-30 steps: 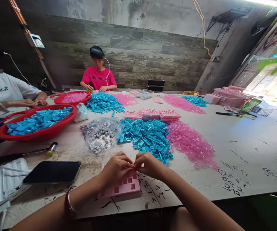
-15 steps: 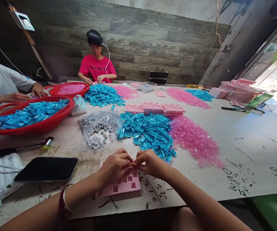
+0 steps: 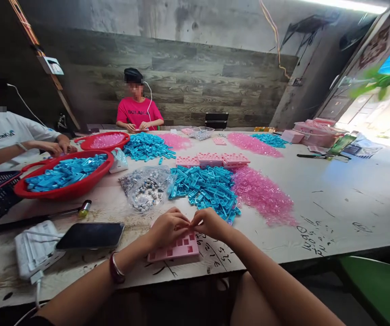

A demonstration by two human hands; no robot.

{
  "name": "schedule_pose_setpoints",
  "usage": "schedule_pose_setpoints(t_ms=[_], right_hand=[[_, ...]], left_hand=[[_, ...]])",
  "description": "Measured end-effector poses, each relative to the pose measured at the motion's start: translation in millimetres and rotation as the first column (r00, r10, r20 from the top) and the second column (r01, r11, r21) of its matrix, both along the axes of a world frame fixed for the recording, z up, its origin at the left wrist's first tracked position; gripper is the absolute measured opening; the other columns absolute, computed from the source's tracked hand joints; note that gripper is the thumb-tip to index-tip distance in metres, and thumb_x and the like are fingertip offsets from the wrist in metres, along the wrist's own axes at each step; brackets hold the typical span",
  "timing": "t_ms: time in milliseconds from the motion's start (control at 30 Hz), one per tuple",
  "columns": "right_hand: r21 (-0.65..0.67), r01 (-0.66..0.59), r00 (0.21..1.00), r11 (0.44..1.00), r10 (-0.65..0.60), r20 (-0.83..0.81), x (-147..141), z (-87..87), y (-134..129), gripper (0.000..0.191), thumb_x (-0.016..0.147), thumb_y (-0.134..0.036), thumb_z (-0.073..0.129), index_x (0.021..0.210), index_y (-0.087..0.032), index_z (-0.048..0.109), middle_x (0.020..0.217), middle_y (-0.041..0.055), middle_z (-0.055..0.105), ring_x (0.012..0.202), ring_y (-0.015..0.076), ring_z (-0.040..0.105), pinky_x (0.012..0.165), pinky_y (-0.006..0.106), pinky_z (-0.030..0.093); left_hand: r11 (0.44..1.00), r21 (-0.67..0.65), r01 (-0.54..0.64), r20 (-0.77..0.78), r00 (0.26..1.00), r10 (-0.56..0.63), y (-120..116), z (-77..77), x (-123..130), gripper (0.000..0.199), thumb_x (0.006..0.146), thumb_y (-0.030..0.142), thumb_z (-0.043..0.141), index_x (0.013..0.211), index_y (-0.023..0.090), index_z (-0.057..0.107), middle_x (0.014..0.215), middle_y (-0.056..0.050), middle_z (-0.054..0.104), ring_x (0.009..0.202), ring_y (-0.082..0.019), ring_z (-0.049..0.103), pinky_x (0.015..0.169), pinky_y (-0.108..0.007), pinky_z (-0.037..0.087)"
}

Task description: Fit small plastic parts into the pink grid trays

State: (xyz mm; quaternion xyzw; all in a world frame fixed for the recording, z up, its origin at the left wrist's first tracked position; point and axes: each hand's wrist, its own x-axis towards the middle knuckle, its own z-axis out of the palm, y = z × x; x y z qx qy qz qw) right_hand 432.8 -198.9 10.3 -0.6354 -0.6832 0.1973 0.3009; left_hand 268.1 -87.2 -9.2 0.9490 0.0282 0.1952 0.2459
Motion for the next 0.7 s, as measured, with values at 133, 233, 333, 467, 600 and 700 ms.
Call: schedule_pose_setpoints(t_ms=[133,233,333,467,600,700], right_hand=[[-0.183,0.169,0.941,0.968,-0.214,-0.264,2.5,-0.1,-1.4,0.024,0.076,-0.038,0.065,0.082,-0.015,0.071,0.075,0.0053,0.068,0.067,0.0173,0.065,0.061,0.027,0.051],[-0.379,0.211,0.853,0.901,-0.359,-0.379,1.9,-1.9,1.9,0.034,0.078,-0.045,0.063,0.079,-0.012,0.065,0.069,0.0036,0.064,0.058,0.0136,0.062,0.056,0.026,0.052],[-0.445,0.156,0.835,0.882,-0.358,-0.418,-1.5,-2.9,3.3,0.040,0.079,-0.051,0.060,0.072,-0.012,0.059,0.063,0.0030,0.062,0.055,0.0118,0.061,0.055,0.023,0.051],[-0.534,-0.006,0.731,0.845,-0.361,-0.579,-7.1,-3.0,0.0,0.049,0.079,-0.061,0.057,0.082,-0.012,0.060,0.069,0.0052,0.064,0.056,0.0112,0.062,0.051,0.019,0.049],[-0.529,-0.138,0.610,0.837,-0.349,-0.712,-12.8,-5.4,-2.5,0.050,0.079,-0.062,0.058,0.085,-0.012,0.059,0.068,0.0036,0.063,0.053,0.0097,0.059,0.047,0.018,0.045],[-0.491,-0.141,0.580,0.860,-0.330,-0.745,-16.8,-10.6,-1.1,0.047,0.076,-0.060,0.063,0.081,-0.013,0.058,0.063,-0.0001,0.059,0.048,0.0071,0.053,0.044,0.016,0.039]], left_hand=[[0.987,0.076,-0.141,-0.014,0.990,0.142,-2.6,1.4,-4.6,0.033,0.076,0.016,0.059,0.108,0.013,0.061,0.112,-0.010,0.062,0.101,-0.023,0.054,0.088,-0.033,0.045],[0.962,0.149,-0.229,-0.104,0.964,0.245,-2.3,1.1,-5.1,0.021,0.078,0.017,0.053,0.096,0.012,0.062,0.097,-0.010,0.062,0.093,-0.024,0.055,0.084,-0.035,0.046],[0.970,0.136,-0.203,-0.121,0.968,0.219,0.4,1.1,-4.0,0.015,0.080,0.016,0.049,0.086,0.014,0.063,0.087,-0.008,0.061,0.087,-0.022,0.055,0.080,-0.033,0.046],[0.983,0.039,-0.181,0.000,0.983,0.182,1.7,3.0,-4.3,0.016,0.079,0.015,0.050,0.089,0.015,0.062,0.091,-0.007,0.060,0.089,-0.020,0.054,0.081,-0.031,0.045],[0.982,0.022,-0.185,0.044,0.982,0.184,1.1,3.5,-5.8,0.016,0.080,0.014,0.051,0.091,0.015,0.062,0.093,-0.007,0.061,0.091,-0.020,0.054,0.083,-0.031,0.045],[0.981,0.012,-0.194,0.038,0.980,0.193,1.4,1.4,-6.2,0.015,0.081,0.016,0.051,0.092,0.016,0.062,0.094,-0.006,0.060,0.091,-0.020,0.054,0.083,-0.031,0.045]])
